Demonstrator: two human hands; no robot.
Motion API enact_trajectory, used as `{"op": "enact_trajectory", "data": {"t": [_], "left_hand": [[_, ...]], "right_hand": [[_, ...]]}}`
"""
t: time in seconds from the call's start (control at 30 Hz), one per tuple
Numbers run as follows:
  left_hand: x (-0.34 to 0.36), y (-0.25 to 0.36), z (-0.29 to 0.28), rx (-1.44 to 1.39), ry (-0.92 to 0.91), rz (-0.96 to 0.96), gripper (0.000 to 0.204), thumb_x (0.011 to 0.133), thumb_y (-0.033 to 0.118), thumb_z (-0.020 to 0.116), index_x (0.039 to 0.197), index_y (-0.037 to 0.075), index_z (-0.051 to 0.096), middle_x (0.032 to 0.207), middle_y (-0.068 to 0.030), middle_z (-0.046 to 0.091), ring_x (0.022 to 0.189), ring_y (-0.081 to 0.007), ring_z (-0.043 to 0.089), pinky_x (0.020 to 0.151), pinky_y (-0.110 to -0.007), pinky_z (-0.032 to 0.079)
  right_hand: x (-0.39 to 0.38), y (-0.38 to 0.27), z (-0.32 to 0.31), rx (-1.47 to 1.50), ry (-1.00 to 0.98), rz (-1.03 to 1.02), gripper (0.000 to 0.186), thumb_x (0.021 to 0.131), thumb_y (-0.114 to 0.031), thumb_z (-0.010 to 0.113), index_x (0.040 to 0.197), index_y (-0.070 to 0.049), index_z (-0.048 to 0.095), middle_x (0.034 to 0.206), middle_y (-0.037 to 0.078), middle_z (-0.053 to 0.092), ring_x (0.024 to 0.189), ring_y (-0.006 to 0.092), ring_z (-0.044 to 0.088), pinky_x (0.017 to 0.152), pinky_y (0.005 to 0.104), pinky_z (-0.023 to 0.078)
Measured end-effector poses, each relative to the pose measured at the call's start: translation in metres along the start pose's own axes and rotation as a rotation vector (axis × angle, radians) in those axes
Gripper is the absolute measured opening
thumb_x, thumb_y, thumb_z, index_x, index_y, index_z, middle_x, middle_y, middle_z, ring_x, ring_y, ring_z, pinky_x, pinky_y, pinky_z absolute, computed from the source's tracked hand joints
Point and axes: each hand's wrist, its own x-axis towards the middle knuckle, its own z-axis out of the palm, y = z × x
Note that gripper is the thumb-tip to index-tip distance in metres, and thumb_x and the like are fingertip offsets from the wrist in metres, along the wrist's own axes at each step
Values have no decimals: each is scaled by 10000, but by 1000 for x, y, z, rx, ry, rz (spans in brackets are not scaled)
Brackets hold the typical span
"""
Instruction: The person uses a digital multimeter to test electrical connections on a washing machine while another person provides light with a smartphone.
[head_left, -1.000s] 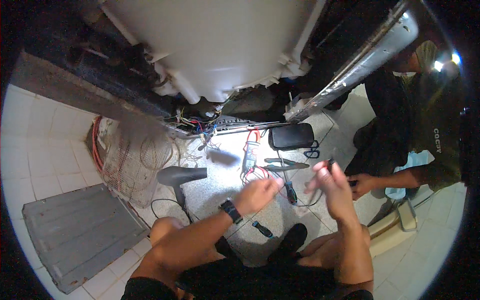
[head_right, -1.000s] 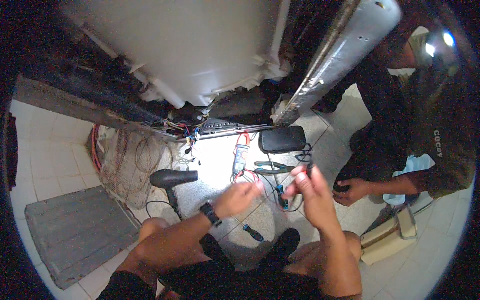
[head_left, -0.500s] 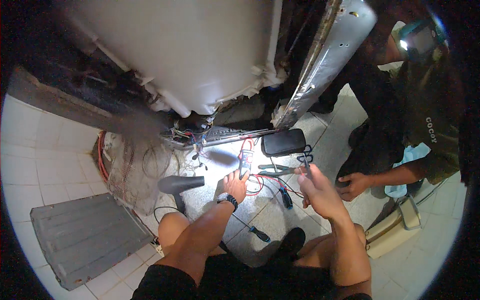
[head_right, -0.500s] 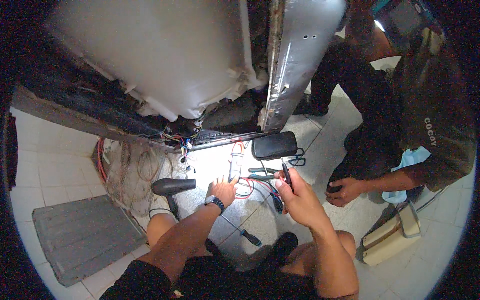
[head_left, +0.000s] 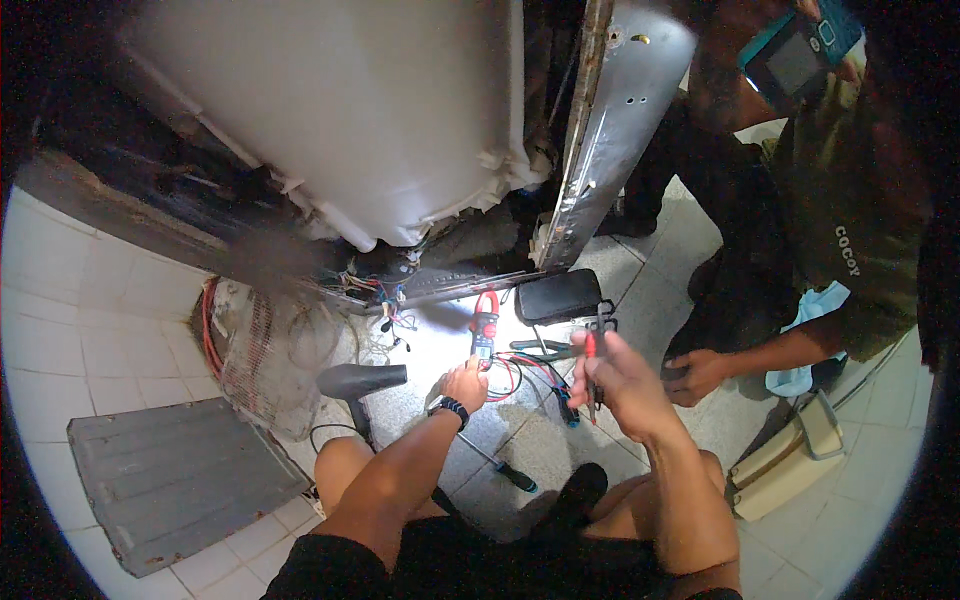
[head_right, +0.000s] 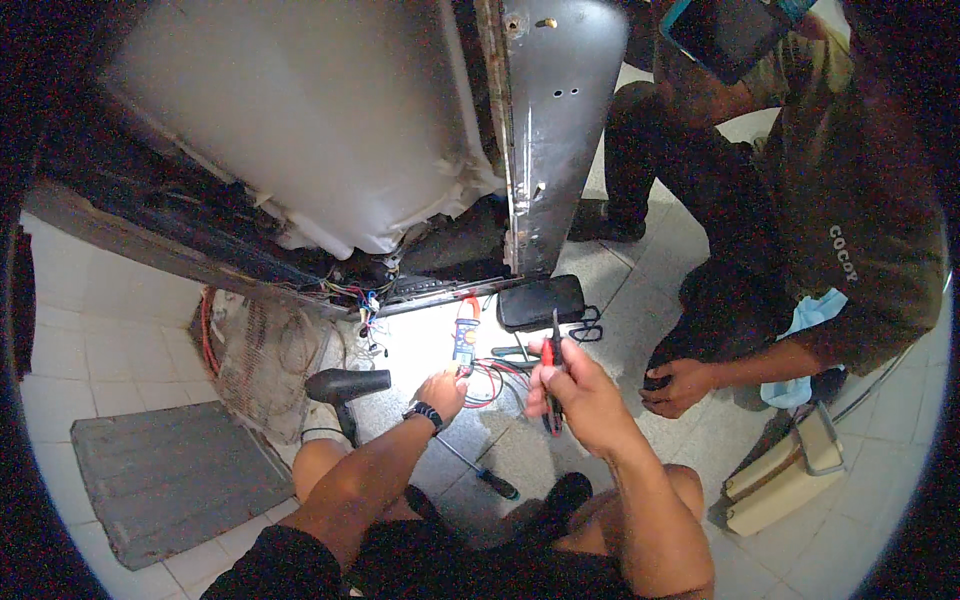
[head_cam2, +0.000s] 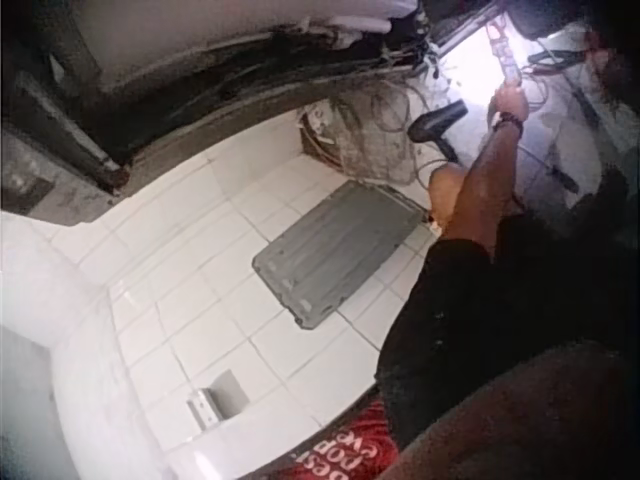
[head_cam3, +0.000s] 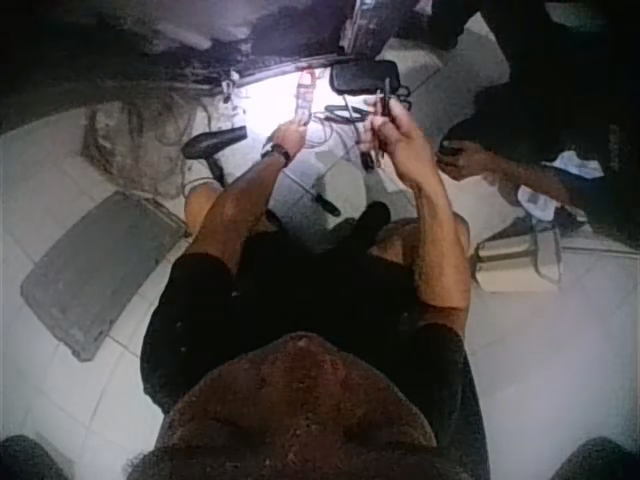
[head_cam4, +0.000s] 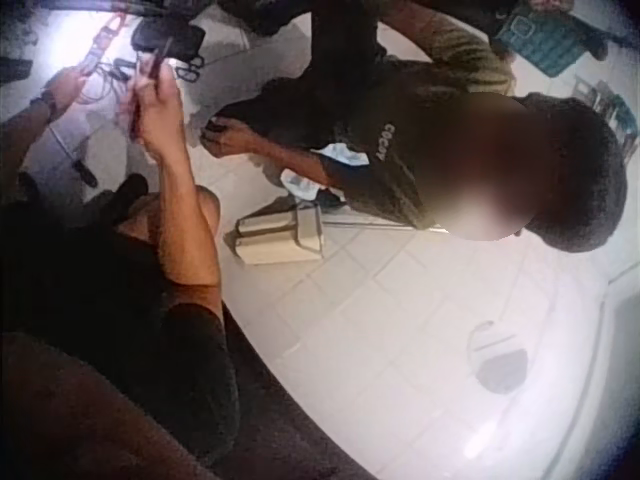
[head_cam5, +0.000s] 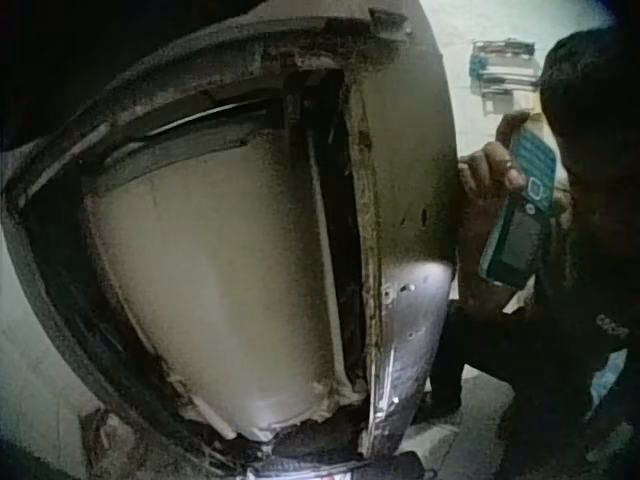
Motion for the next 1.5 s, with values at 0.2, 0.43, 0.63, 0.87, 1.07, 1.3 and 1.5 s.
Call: {"op": "enact_trajectory", "data": {"t": [0.2,0.43,0.63,0.87,1.07,1.3,1.5], "left_hand": [[-26,10,-18,3,295,141,478,861,166,599,1305,29,489,1147,-196,623,1036,-389,602,971,-489,443],[-148,122,-113,-1260,-65,591,477,919,-38,489,1377,18,366,1120,-72,596,1106,-170,579,928,-317,464],[-146,123,-137,-1246,-143,422,505,977,100,567,1409,0,325,1120,-76,583,996,-120,560,831,-285,476],[-138,97,-203,-732,7,575,352,1013,147,472,1327,-11,448,1246,-219,559,1114,-355,579,933,-412,466],[-135,69,-234,-911,66,613,363,1036,206,440,1310,-18,521,864,-82,612,651,-139,559,607,-281,477],[-138,-8,-275,-1599,-20,613,425,969,285,546,1302,21,536,772,-11,560,559,-82,434,505,-221,323],[-128,-8,-267,-1885,261,632,235,986,239,579,1189,127,541,1048,7,533,1058,-165,526,1062,-451,398]], "right_hand": [[9,-3,20,288,75,-76,316,1000,-64,457,1308,-7,410,950,122,589,848,221,648,794,382,565],[4,24,55,224,162,-119,287,998,-75,493,1269,-25,411,1078,150,651,926,230,666,815,355,559],[-2,25,61,58,152,-166,298,1011,-121,503,1298,-62,451,1128,100,640,989,158,613,885,297,479],[7,6,74,-130,54,-451,416,965,-114,609,1353,-68,465,1062,30,611,974,100,577,887,258,459],[10,-7,75,-229,12,-479,298,935,-124,656,1222,-67,597,885,-46,534,731,33,479,615,204,403],[7,-36,7,145,224,-300,369,993,-308,485,1265,-78,582,807,-51,423,661,72,398,577,236,363],[-20,-33,17,78,-81,-513,313,895,-123,654,1178,-19,573,1018,81,636,934,183,637,815,320,516]]}}
